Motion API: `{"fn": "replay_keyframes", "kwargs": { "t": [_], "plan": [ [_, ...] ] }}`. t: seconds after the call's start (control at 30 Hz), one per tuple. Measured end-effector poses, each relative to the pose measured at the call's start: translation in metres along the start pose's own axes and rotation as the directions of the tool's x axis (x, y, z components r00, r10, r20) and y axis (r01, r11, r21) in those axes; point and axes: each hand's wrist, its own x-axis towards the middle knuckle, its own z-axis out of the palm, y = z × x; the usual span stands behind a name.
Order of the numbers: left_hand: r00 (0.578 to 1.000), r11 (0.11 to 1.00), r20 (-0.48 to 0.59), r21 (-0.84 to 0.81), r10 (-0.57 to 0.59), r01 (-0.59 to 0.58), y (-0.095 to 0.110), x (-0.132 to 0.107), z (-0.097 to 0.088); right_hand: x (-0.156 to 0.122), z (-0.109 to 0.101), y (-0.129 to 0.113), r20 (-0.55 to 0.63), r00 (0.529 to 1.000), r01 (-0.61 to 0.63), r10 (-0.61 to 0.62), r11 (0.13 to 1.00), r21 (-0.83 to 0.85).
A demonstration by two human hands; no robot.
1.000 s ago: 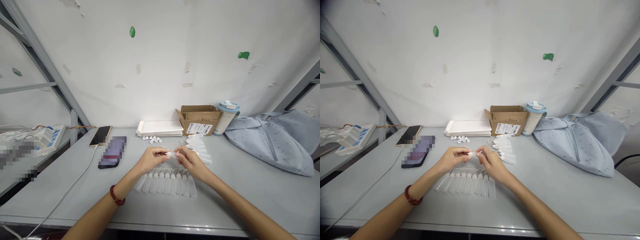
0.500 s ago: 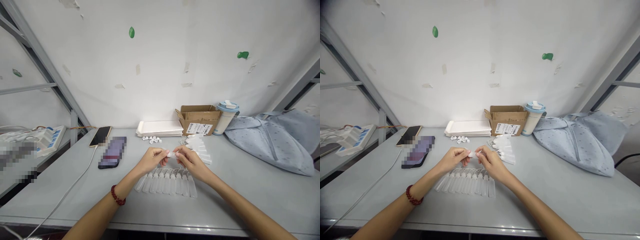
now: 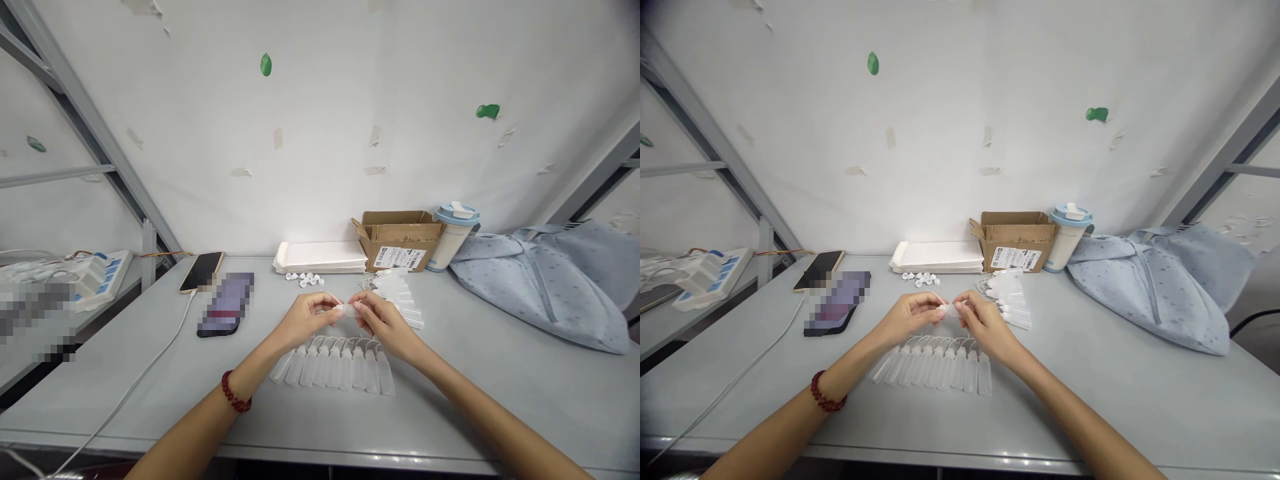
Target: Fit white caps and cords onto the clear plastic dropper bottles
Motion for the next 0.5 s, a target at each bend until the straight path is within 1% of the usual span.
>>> {"fn": "replay_keyframes", "kwargs": {
  "t": [0.07, 0.17, 0.27, 0.33, 0.4, 0.5],
  "plan": [
    [0.998, 0.998, 0.020, 0.019, -0.061, 0.061, -0.0015, -0.0001, 0.0009, -0.0001, -0.0005, -0.0012, -0.010, 1.000, 0.003, -0.003, 1.000, -0.002],
    [0.991, 0.991, 0.016, 0.023, -0.130, 0.130, -0.0036, -0.0001, 0.0020, -0.0002, -0.0010, -0.0028, -0.004, 1.000, -0.002, 0.002, 1.000, -0.011],
    [0.992, 0.992, 0.008, 0.006, -0.127, 0.127, -0.0031, -0.0002, 0.0023, -0.0003, -0.0015, -0.0030, 0.030, 1.000, 0.000, 0.001, 1.000, -0.023],
    [0.992, 0.992, -0.007, -0.011, -0.124, 0.124, -0.0019, -0.0001, 0.0020, -0.0001, -0.0018, -0.0020, 0.021, 1.000, 0.017, -0.016, 0.997, -0.077],
    [0.991, 0.991, -0.030, -0.035, -0.131, 0.130, -0.0012, 0.0002, 0.0013, 0.0002, -0.0020, -0.0004, -0.025, 0.998, 0.058, -0.063, 0.984, -0.168],
    [0.987, 0.987, -0.052, -0.063, -0.151, 0.148, -0.0021, 0.0007, -0.0005, 0.0004, -0.0021, 0.0016, -0.084, 0.982, 0.140, -0.169, 0.950, -0.280]
  ]
}}
